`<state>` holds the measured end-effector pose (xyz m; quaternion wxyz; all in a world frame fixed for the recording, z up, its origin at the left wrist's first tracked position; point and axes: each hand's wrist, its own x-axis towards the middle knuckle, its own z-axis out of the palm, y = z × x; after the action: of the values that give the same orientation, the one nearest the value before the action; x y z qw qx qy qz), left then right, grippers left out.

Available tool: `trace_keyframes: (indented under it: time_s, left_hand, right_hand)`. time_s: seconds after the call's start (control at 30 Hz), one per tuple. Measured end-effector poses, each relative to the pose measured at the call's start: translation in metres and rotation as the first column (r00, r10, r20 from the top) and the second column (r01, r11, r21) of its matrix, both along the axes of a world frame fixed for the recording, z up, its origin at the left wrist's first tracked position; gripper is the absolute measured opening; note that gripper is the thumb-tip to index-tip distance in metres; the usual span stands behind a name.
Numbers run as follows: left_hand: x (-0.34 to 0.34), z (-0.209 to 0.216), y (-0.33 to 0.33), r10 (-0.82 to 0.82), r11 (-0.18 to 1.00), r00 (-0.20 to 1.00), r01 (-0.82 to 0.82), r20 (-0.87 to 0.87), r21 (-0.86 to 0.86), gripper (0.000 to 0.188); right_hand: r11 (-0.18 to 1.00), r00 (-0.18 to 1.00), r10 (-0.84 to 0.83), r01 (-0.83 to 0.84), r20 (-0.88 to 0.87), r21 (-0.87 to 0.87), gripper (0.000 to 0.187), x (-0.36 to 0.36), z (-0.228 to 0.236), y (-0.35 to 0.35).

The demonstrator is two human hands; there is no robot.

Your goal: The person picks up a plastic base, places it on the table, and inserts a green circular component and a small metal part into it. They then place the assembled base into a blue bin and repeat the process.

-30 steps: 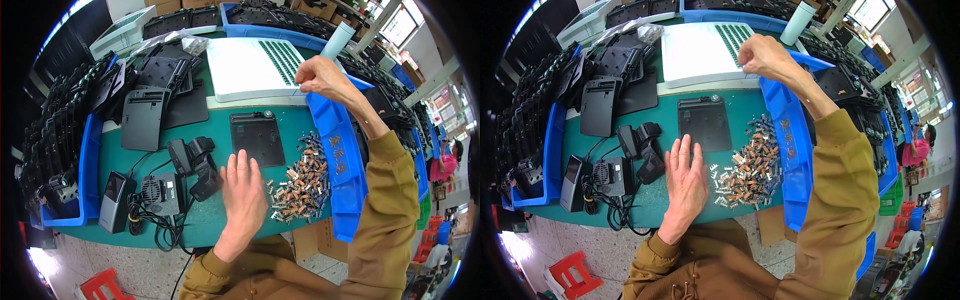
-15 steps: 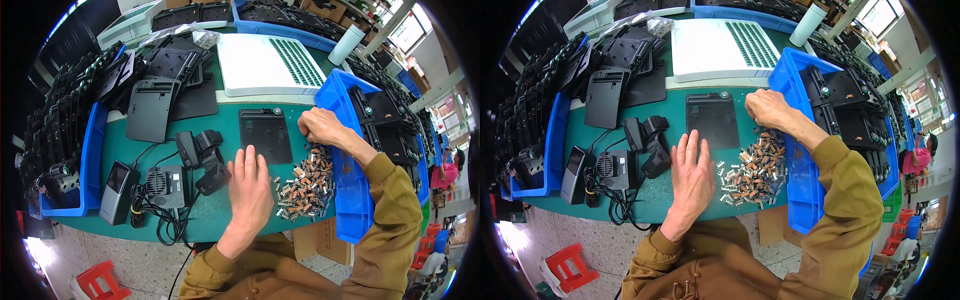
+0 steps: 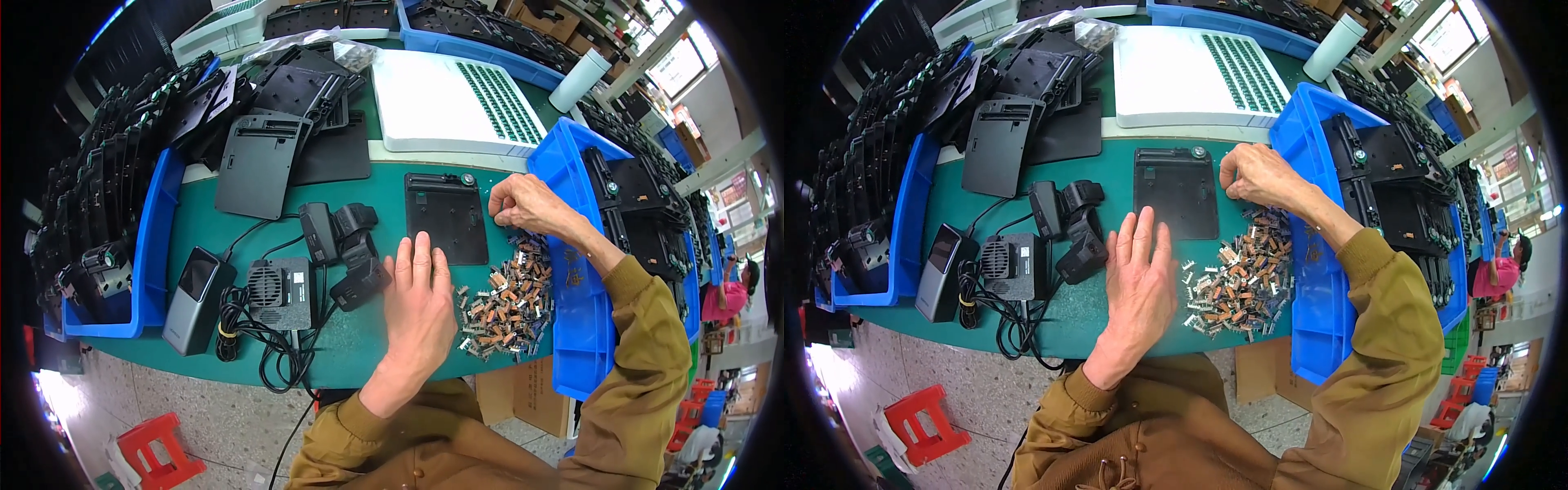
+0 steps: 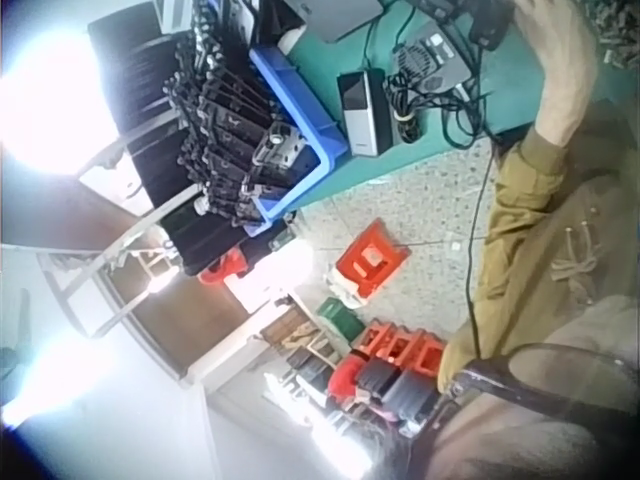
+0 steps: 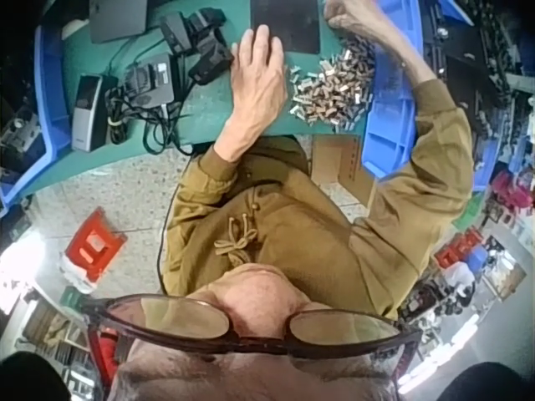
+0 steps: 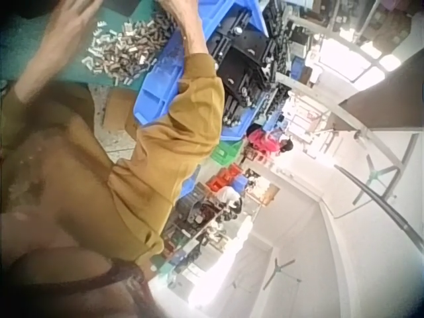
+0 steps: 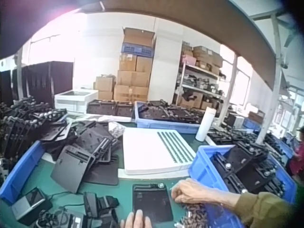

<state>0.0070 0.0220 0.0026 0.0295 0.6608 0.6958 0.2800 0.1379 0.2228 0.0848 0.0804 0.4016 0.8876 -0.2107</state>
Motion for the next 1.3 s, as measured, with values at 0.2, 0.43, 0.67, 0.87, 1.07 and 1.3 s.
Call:
trace_keyframes:
  time_s: [0.2,0.43,0.67,0.87,1.07,1.3]
  left_hand:
    - [0.0,-0.001,-0.001,0.004,1.0,1.0,-0.004,-0.004,0.007,0.052]
    - [0.001,0.0,0.0,0.003,1.0,1.0,-0.003,0.004,0.013,0.052]
    - [0.0,-0.001,0.0,0.005,1.0,1.0,-0.005,0.021,0.016,0.052]
    - [0.001,-0.001,0.0,0.01,1.0,1.0,-0.011,0.023,0.015,0.052]
    - [0.001,-0.001,0.0,0.01,1.0,1.0,-0.01,0.024,0.003,0.051]
    - [0.002,-0.002,0.0,0.024,1.0,0.999,-0.024,0.034,0.014,0.049]
  right_hand:
    - [0.95,0.964,-0.215,0.171,-0.153,-0.261,0.015,-0.004,0.001,-0.005]
    - [0.96,0.964,-0.107,0.035,-0.244,-0.279,0.023,0.003,-0.006,0.005]
    - [0.976,0.959,-0.093,0.034,-0.268,-0.214,0.027,-0.003,-0.007,0.0]
    - [0.987,0.945,-0.071,0.02,-0.32,-0.161,0.028,-0.006,-0.007,-0.006]
    - [0.999,0.954,-0.015,0.003,-0.299,-0.041,0.025,-0.02,-0.007,-0.01]
    - [0.996,0.978,0.03,-0.013,-0.205,0.083,0.025,-0.02,-0.017,-0.018]
